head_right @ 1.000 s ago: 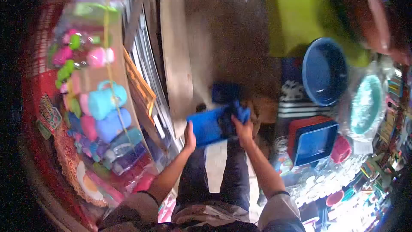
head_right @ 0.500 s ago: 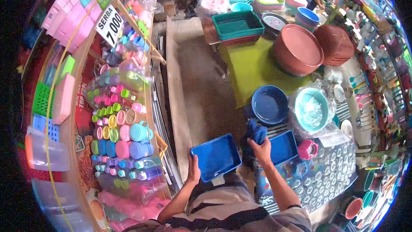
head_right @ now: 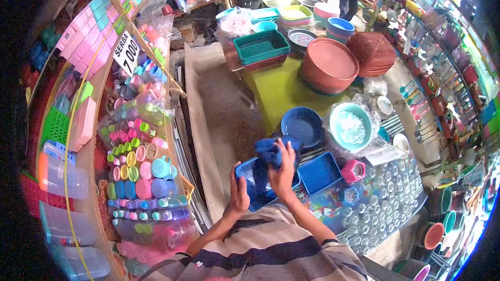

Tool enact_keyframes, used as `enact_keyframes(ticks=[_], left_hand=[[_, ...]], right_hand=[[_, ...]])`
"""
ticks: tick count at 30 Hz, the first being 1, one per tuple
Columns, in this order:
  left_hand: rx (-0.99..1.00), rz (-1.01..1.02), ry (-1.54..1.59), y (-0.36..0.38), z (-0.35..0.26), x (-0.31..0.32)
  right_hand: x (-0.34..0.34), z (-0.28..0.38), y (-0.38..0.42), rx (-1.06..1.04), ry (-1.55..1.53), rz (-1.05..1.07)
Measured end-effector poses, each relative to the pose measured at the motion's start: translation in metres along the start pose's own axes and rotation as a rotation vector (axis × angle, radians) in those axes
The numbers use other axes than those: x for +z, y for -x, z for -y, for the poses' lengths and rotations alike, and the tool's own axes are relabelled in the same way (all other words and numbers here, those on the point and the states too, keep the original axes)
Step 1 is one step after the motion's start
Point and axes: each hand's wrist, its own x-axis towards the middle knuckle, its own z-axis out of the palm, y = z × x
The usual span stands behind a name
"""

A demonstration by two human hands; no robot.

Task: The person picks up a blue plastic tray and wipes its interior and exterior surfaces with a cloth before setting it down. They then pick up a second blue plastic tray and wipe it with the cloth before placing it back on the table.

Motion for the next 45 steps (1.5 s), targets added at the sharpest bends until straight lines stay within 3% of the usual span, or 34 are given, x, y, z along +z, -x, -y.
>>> enact_keyframes(ticks=[7, 9, 15, 19, 23, 25, 27, 28, 30, 31, 34, 37, 40, 41, 43, 45], left_hand=[[0.104, 0.004, 0.043, -0.015, -0.003, -0.033], [0.099, 0.010, 0.054, -0.018, -0.007, -0.043], [0.048, 0.040, 0.117, -0.016, -0.042, -0.060], [0.045, 0.024, 0.109, -0.013, -0.033, -0.073], [0.030, 0.041, 0.092, -0.010, -0.017, -0.077], [0.070, 0.035, 0.054, -0.013, -0.016, -0.078], [-0.185, 0.125, 0.115, -0.013, -0.009, -0.080], [0.038, 0.214, -0.226, -0.011, 0.038, -0.086], [0.029, 0.206, -0.165, -0.015, 0.049, -0.085], [0.018, 0.197, -0.106, -0.017, 0.053, -0.085], [-0.020, 0.173, 0.071, -0.018, 0.064, -0.084], [-0.073, 0.134, 0.247, -0.007, 0.073, -0.085], [-0.108, 0.086, 0.418, -0.007, 0.075, -0.089], [-0.120, 0.072, 0.475, -0.006, 0.075, -0.089], [-0.121, 0.097, 0.454, 0.002, 0.069, -0.088], [-0.124, 0.146, 0.408, 0.009, 0.066, -0.087]], right_hand=[[0.008, 0.065, 0.022, -0.172, -0.016, 0.253], [0.008, 0.069, 0.013, -0.212, 0.128, 0.252], [-0.001, 0.068, -0.014, -0.132, 0.319, 0.179], [0.020, 0.052, -0.004, 0.004, 0.240, 0.019], [0.040, 0.065, 0.007, 0.121, 0.307, 0.035], [0.050, 0.087, 0.020, -0.014, 0.028, 0.106], [0.062, 0.116, 0.035, -0.069, 0.018, 0.277], [0.064, 0.125, 0.044, -0.092, -0.093, 0.354], [0.067, 0.136, 0.059, -0.119, -0.363, 0.494], [0.062, 0.145, 0.065, -0.031, -0.518, 0.605], [0.065, 0.146, 0.077, -0.021, -0.526, 0.652], [0.071, 0.138, 0.078, -0.005, -0.311, 0.578], [0.077, 0.131, 0.077, -0.033, -0.297, 0.560], [0.079, 0.131, 0.080, 0.041, -0.380, 0.523], [0.084, 0.122, 0.088, 0.114, -0.462, 0.483], [0.087, 0.109, 0.092, 0.060, -0.338, 0.564]])
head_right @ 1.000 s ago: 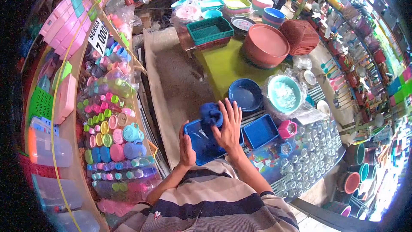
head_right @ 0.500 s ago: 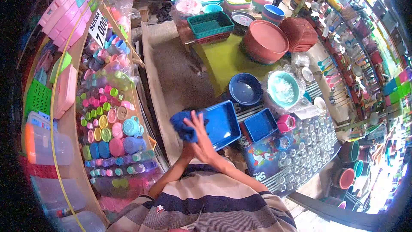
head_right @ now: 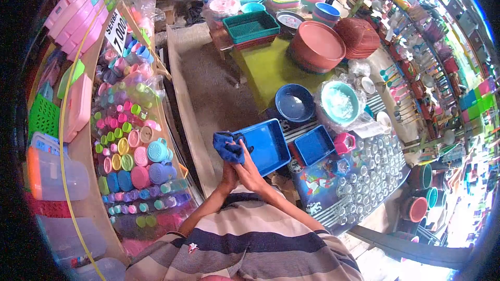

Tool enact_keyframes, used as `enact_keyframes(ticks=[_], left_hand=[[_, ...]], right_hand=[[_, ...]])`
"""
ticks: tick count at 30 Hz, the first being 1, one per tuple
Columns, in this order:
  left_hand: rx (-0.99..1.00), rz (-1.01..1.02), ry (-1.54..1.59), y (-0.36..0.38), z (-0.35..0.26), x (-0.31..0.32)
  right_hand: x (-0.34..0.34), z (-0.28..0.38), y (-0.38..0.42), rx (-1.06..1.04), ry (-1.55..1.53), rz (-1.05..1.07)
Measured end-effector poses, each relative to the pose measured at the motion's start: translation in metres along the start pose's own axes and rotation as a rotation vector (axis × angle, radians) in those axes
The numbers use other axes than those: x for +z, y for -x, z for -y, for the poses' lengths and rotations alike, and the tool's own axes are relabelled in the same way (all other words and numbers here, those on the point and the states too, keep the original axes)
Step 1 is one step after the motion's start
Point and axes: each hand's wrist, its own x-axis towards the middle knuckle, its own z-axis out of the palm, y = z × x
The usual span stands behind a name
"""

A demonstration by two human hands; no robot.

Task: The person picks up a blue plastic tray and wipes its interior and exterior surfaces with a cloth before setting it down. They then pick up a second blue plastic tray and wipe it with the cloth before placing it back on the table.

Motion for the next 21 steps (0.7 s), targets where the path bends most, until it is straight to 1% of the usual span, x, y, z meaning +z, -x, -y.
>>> enact_keyframes(ticks=[1, 2, 4, 5, 7, 8, 10, 11, 12, 14, 15, 16, 19, 20, 21], left_hand=[[-0.100, 0.020, 0.024, -0.007, -0.001, -0.007], [-0.104, 0.022, 0.025, -0.009, 0.001, -0.007], [0.102, -0.002, -0.163, -0.018, -0.013, -0.002], [0.203, -0.016, -0.258, -0.020, -0.021, 0.000], [0.395, -0.044, -0.453, -0.020, -0.040, 0.003], [0.386, -0.044, -0.457, -0.024, -0.055, 0.005], [-0.123, -0.061, 0.596, -0.033, -0.084, 0.009], [-0.070, -0.043, 0.528, -0.029, -0.083, 0.013], [-0.075, -0.042, 0.531, -0.023, -0.079, 0.015], [0.140, 0.087, 0.198, -0.024, -0.063, 0.019], [0.279, 0.021, -0.287, -0.023, -0.047, 0.015], [0.285, 0.022, -0.280, -0.021, -0.038, 0.013], [0.205, 0.109, -0.441, -0.007, -0.016, 0.007], [0.177, 0.137, -0.498, 0.000, -0.009, 0.003], [0.152, 0.162, -0.555, 0.005, 0.003, -0.004]], right_hand=[[-0.001, -0.004, 0.005, 0.003, 0.001, -0.003], [-0.002, -0.008, 0.010, -0.001, 0.000, 0.031], [-0.010, -0.004, 0.015, -0.005, 0.000, 0.064], [-0.016, 0.002, 0.019, -0.049, 0.065, 0.124], [-0.032, 0.034, 0.026, -0.124, 0.135, 0.218], [-0.037, 0.046, 0.030, -0.118, 0.128, 0.219], [-0.042, 0.059, 0.033, -0.023, 0.265, 0.335], [-0.041, 0.058, 0.035, 0.024, 0.279, 0.319], [-0.038, 0.054, 0.038, 0.029, 0.281, 0.318], [-0.033, 0.043, 0.026, -0.046, 0.236, 0.198], [-0.031, 0.047, 0.021, -0.089, 0.240, 0.134], [-0.032, 0.047, 0.013, -0.091, 0.248, 0.134], [-0.031, 0.037, -0.003, -0.030, 0.202, 0.064], [-0.030, 0.033, 0.002, -0.031, 0.204, 0.063], [-0.031, 0.031, 0.004, 0.014, 0.195, 0.092]])
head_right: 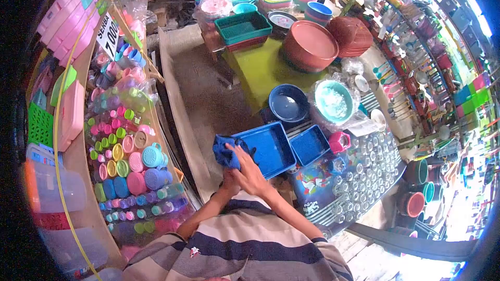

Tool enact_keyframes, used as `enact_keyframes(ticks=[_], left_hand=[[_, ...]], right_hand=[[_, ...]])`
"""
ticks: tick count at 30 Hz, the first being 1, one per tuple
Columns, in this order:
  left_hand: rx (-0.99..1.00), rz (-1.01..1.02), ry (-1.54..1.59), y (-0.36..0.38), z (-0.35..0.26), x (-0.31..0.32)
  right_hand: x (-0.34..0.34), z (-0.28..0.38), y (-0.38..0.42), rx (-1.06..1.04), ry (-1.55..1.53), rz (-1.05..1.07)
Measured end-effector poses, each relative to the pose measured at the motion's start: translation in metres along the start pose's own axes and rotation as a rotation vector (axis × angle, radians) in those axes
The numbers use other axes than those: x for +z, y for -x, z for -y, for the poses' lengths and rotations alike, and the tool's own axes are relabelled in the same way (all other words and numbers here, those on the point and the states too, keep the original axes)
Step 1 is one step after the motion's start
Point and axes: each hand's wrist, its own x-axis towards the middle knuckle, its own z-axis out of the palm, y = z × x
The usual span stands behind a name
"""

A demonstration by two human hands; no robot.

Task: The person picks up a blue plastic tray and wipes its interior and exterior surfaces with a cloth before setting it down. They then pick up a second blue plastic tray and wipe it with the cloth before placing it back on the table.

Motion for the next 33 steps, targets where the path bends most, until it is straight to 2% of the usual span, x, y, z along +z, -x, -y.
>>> enact_keyframes(ticks=[1, 2, 3, 4, 5, 6, 7, 9, 10, 11, 14, 17, 18, 20, 22, 26, 28, 30, 33], left_hand=[[-0.021, 0.035, -0.053, 0.009, 0.017, 0.002], [-0.008, -0.031, -0.139, 0.019, 0.097, 0.010], [-0.009, -0.032, -0.139, 0.008, 0.070, 0.003], [-0.216, -0.133, 0.519, -0.013, 0.012, -0.011], [-0.423, -0.232, 1.177, -0.024, -0.021, -0.019], [-0.426, -0.233, 1.176, -0.023, -0.019, -0.021], [-0.520, -0.188, 1.206, -0.023, -0.012, -0.024], [-0.711, -0.092, 1.258, -0.025, -0.001, -0.028], [-0.558, -0.289, 0.895, -0.034, -0.038, -0.023], [-0.558, -0.284, 0.897, -0.037, -0.048, -0.025], [-0.573, -0.280, 0.906, -0.044, -0.068, -0.028], [-0.581, -0.296, 0.911, -0.049, -0.074, -0.033], [-0.580, -0.299, 0.908, -0.046, -0.048, -0.028], [-0.492, -0.172, 1.072, -0.038, 0.026, -0.013], [-0.526, -0.187, 1.042, -0.036, 0.027, -0.019], [-0.663, -0.266, 0.928, -0.030, 0.024, -0.034], [-0.735, -0.298, 0.873, -0.027, 0.015, -0.037], [-0.797, -0.321, 0.821, -0.032, 0.003, -0.036], [-0.832, -0.221, 0.977, -0.051, -0.092, -0.066]], right_hand=[[0.001, -0.001, 0.002, 0.042, -0.011, 0.033], [0.002, 0.004, 0.007, 0.013, -0.054, -0.024], [0.007, -0.003, 0.017, 0.013, -0.054, -0.024], [0.011, -0.016, 0.030, -0.023, 0.005, 0.009], [0.013, -0.023, 0.039, -0.056, 0.061, 0.042], [-0.004, 0.010, 0.034, 0.046, 0.083, 0.131], [-0.009, 0.011, 0.032, 0.045, 0.082, 0.129], [-0.025, 0.008, 0.036, -0.069, 0.175, 0.269], [-0.040, 0.011, 0.034, -0.092, 0.209, 0.312], [-0.050, 0.008, 0.033, -0.090, 0.211, 0.308], [-0.069, -0.002, 0.036, -0.035, 0.489, 0.255], [-0.065, 0.010, 0.029, -0.061, 0.559, 0.260], [-0.057, 0.017, 0.025, -0.107, 0.591, 0.254], [-0.028, 0.009, 0.027, -0.199, 0.510, 0.215], [-0.018, 0.013, 0.031, -0.246, 0.363, 0.117], [-0.020, 0.015, 0.040, -0.270, 0.313, 0.104], [-0.024, 0.007, 0.046, -0.306, 0.447, 0.194], [-0.042, 0.002, 0.051, -0.274, 0.459, 0.188], [-0.069, -0.013, 0.053, -0.207, 0.521, 0.134]])
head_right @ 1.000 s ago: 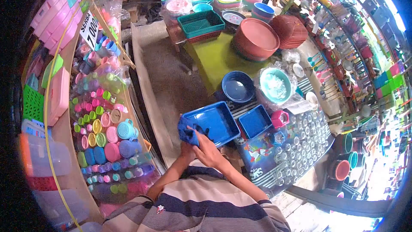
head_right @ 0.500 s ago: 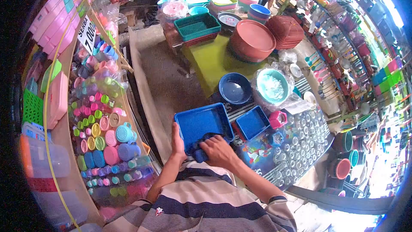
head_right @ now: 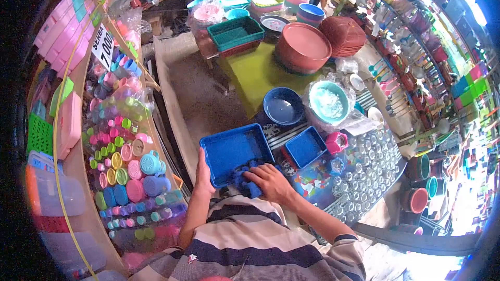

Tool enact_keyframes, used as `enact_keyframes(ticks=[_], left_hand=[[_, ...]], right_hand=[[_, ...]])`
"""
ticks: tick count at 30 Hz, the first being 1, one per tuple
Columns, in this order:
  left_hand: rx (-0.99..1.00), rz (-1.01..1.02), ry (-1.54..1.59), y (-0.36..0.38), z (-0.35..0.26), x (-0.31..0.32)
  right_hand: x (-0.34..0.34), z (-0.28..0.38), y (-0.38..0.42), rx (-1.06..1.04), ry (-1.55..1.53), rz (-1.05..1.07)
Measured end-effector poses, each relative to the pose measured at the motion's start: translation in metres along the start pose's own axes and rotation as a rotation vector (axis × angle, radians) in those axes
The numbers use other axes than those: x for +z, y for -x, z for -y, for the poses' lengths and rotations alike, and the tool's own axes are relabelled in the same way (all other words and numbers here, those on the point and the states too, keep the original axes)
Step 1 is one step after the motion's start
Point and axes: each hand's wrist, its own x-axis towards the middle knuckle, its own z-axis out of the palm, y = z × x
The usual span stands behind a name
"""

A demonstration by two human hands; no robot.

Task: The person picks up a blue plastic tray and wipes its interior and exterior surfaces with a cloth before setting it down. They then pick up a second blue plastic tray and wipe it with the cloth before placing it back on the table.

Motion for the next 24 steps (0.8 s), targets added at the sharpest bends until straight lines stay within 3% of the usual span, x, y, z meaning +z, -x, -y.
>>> enact_keyframes(ticks=[5, 6, 9, 11, 15, 18, 20, 23, 24], left_hand=[[0.064, -0.027, 0.045, -0.026, 0.048, -0.020], [0.089, -0.008, -0.011, -0.009, 0.047, -0.001], [0.013, 0.123, 0.022, -0.002, 0.043, -0.006], [0.088, -0.091, -0.038, -0.013, 0.049, -0.018], [-0.066, 0.046, -0.062, -0.012, 0.008, -0.034], [-0.053, 0.129, -0.189, -0.016, -0.015, -0.048], [-0.029, 0.013, -0.320, -0.016, -0.023, -0.052], [-0.093, 0.111, -0.368, -0.007, -0.043, -0.045], [-0.076, 0.251, -0.216, -0.007, -0.045, -0.049]], right_hand=[[0.019, 0.020, -0.010, -0.034, 0.023, -0.032], [0.028, 0.029, -0.015, -0.096, 0.027, -0.015], [0.031, 0.047, -0.020, 0.001, 0.007, 0.045], [0.025, 0.039, -0.012, -0.098, -0.012, 0.003], [0.014, 0.008, 0.016, 0.026, -0.004, 0.009], [0.030, -0.008, 0.027, -0.092, 0.079, 0.001], [0.041, -0.001, 0.027, -0.098, 0.066, 0.054], [0.042, 0.017, 0.014, -0.063, 0.003, 0.054], [0.037, 0.024, 0.008, -0.023, -0.051, 0.010]])
